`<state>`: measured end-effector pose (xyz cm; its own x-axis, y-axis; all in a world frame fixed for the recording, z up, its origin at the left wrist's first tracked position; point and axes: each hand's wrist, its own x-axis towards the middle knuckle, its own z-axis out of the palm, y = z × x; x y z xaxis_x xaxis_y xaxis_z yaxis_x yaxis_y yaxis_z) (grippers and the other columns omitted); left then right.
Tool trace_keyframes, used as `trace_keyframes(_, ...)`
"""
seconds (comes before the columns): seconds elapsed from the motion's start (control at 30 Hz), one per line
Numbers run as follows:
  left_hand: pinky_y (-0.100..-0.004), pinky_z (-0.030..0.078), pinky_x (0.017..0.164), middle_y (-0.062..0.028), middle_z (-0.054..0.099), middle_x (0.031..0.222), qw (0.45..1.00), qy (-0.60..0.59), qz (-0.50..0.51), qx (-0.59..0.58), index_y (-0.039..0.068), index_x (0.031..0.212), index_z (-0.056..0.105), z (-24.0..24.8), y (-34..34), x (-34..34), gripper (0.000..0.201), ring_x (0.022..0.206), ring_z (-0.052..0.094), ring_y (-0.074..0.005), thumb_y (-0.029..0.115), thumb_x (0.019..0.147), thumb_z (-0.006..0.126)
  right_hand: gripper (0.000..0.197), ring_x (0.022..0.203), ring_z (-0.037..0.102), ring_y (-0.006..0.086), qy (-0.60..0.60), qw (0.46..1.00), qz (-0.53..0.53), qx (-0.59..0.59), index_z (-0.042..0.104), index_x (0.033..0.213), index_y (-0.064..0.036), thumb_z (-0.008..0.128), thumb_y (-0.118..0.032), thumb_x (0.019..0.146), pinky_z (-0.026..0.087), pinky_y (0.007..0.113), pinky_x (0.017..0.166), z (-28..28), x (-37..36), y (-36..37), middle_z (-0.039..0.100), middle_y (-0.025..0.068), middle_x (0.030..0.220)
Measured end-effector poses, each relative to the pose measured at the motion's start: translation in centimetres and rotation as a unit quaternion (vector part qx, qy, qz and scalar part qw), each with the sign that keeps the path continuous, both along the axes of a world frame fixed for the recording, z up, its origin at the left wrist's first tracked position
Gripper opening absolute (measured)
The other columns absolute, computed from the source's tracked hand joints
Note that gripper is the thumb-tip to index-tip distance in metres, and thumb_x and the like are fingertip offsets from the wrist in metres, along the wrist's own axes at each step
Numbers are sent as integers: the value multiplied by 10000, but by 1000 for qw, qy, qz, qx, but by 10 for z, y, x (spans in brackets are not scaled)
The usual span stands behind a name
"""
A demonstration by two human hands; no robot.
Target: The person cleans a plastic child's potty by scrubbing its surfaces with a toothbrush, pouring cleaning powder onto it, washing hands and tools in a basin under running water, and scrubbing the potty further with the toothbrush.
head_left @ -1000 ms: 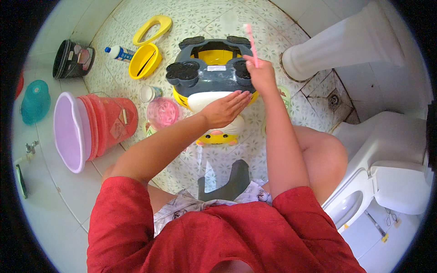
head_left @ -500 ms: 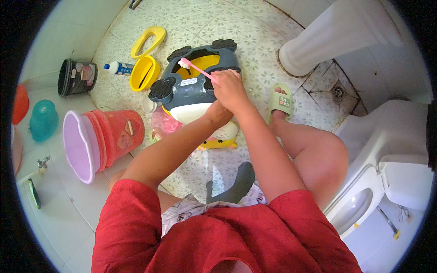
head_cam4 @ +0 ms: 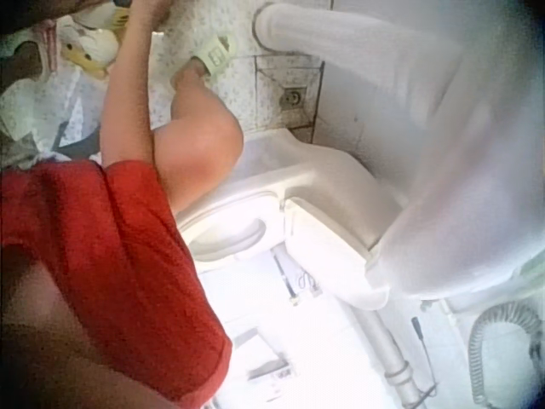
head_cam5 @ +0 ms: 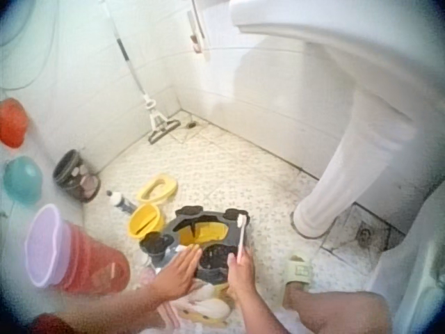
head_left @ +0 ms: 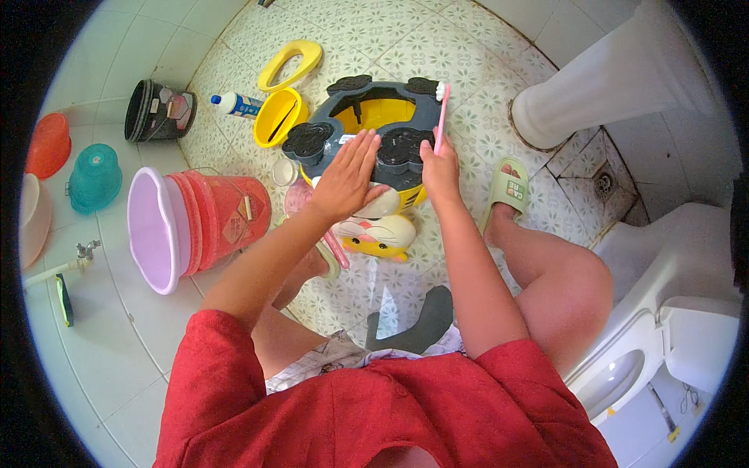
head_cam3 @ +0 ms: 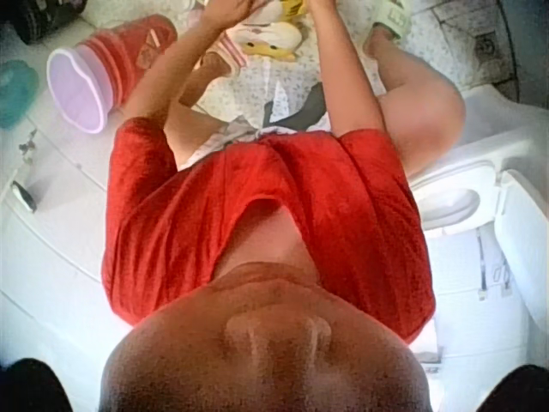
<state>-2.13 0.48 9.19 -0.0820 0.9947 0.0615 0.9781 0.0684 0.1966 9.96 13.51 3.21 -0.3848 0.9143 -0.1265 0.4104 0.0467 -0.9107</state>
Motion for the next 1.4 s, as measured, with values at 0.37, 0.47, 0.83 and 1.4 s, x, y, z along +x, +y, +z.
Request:
trace_keyframes(0.37, -421, 308, 1067, -238, 387, 1373, 997, -67, 17, -42, -74, 1331, 333, -18, 28, 4, 876, 1284, 371, -369, 485, 739, 655, 371, 1028, 568, 375, -57, 987, 124, -82, 574, 1162, -20, 563, -110, 803, 441, 416, 895, 6, 6, 46, 603, 220, 1080)
trace_keyframes(0.47, -426, 249, 1104, -240, 305, 1430, 980, -174, 21, -91, -35, 1389, 262, -13, 11, 21, 860, 1338, 291, -376, 344, 751, 699, 394, 1041, 583, 355, -130, 962, 213, -108, 581, 1174, -8, 564, -61, 785, 447, 388, 896, 11, 10, 56, 618, 221, 1083)
trace_keyframes(0.83, -528, 94, 1120, -134, 144, 1527, 902, -336, -161, -220, 57, 1454, 191, -68, 93, -22, 725, 1412, 127, -302, 529, 933, 369, 453, 1041, 574, 198, 20, 950, 73, -302, 494, 1277, 40, 581, -65, 846, 431, 298, 913, -69, 10, 88, 608, 137, 1168)
trace_keyframes(1.4, -511, 257, 1046, -163, 500, 1263, 912, -308, -248, -112, 31, 1180, 532, -126, 136, -45, 412, 1215, 434, -310, 357, 950, 430, 395, 1027, 581, 205, 193, 846, -8, -496, 480, 1259, 80, 526, -92, 906, 445, 301, 906, -81, -8, 100, 580, 161, 1189)
